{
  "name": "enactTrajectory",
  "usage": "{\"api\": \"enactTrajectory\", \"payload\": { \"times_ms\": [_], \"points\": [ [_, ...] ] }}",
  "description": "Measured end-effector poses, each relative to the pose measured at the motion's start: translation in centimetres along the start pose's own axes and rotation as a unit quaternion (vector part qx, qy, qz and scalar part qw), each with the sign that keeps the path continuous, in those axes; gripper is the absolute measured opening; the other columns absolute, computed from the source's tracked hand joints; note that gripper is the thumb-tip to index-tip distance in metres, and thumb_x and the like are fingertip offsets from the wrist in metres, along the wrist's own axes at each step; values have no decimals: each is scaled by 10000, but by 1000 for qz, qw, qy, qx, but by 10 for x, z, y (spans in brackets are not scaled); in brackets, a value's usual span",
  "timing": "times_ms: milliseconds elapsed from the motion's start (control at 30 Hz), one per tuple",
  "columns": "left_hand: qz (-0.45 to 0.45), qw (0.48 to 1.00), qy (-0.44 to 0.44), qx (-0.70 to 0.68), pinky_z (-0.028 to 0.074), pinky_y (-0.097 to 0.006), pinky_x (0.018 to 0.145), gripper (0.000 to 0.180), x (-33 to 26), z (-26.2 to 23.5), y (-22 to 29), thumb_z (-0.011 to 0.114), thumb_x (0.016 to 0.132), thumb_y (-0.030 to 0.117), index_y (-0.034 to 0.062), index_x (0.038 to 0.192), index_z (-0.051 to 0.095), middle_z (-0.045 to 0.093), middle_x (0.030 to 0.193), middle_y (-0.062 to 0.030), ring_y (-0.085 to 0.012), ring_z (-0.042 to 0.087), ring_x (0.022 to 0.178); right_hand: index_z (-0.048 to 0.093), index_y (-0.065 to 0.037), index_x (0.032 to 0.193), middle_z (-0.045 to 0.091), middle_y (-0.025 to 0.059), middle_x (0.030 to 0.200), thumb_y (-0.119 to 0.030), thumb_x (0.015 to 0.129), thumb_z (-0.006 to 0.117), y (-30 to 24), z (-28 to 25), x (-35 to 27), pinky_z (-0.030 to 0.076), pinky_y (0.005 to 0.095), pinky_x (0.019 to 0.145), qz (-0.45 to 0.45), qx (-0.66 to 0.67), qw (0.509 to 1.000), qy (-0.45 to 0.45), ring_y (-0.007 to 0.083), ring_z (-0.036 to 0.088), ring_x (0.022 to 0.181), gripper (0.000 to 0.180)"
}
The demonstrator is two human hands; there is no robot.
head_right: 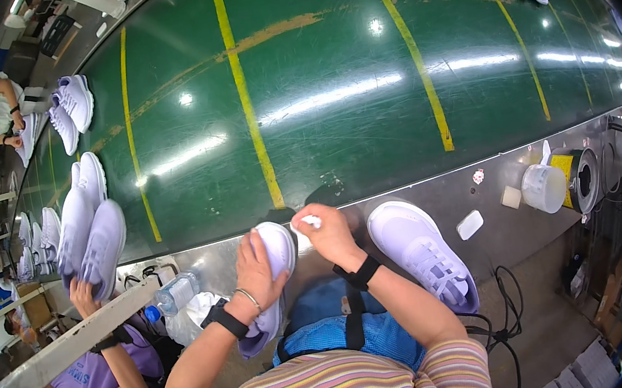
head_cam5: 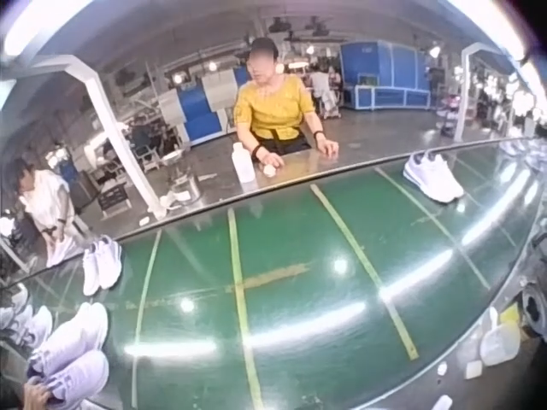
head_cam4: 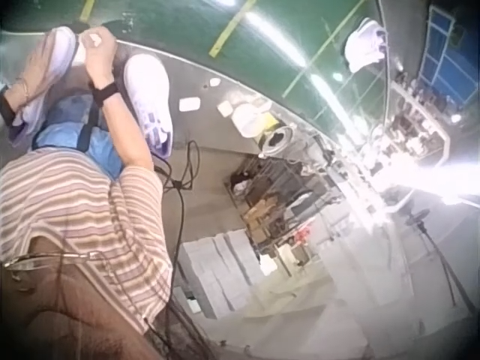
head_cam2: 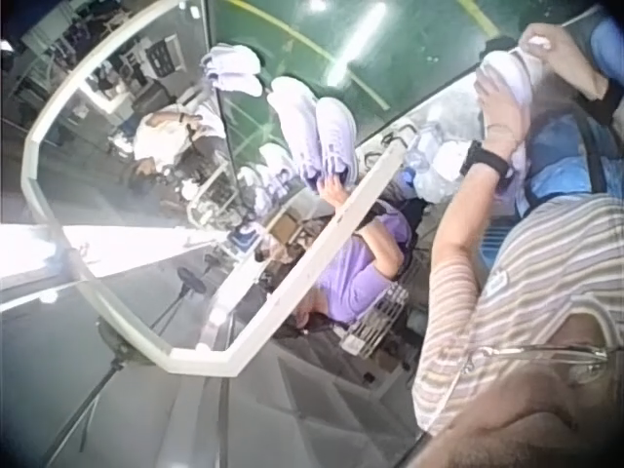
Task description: Cleaning or applying finishing touches to white sneakers on an assembly line.
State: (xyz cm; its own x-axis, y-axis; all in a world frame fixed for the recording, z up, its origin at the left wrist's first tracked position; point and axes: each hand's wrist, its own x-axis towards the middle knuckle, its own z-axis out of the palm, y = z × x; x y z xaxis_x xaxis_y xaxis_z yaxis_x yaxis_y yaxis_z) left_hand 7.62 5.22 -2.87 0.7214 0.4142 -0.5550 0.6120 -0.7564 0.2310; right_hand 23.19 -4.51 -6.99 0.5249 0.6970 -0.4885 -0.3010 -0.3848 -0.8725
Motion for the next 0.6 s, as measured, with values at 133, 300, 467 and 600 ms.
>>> {"api": "enactTrajectory", "payload": {
  "times_ms": [133,300,467,600],
  "points": [
    [-71,968,103,-218,319,-387,1001,1039,10,-13,-28,711,695,330,-140,1324,31,272,1266,-349,-449,351,1164,634,-21,902,622,8,792,-52,825,606,-2,-1,-28,464,205,595,12,155,985,77,56,552,677,87],
    [-164,946,69,-272,319,-395,1003,1097,24,-19,-29,711,698,418,-135,1328,3,271,1262,-360,-431,338,1190,626,-13,903,612,26,771,-39,806,621,13,17,-61,466,209,598,2,161,986,50,62,553,657,101],
    [-209,945,98,-230,354,-404,976,1183,8,-11,-12,779,590,490,-145,1295,73,311,1244,-353,-415,371,1187,625,-14,899,621,39,769,-65,804,621,38,30,-72,453,235,617,-19,142,988,60,81,548,682,107],
    [-185,929,44,-318,442,-385,883,1088,-5,5,-1,828,534,463,-114,1199,189,449,1141,-290,-357,505,1062,617,-16,879,624,69,761,-84,805,615,48,42,-78,451,257,666,-28,143,985,94,107,556,715,101]
  ]
}}
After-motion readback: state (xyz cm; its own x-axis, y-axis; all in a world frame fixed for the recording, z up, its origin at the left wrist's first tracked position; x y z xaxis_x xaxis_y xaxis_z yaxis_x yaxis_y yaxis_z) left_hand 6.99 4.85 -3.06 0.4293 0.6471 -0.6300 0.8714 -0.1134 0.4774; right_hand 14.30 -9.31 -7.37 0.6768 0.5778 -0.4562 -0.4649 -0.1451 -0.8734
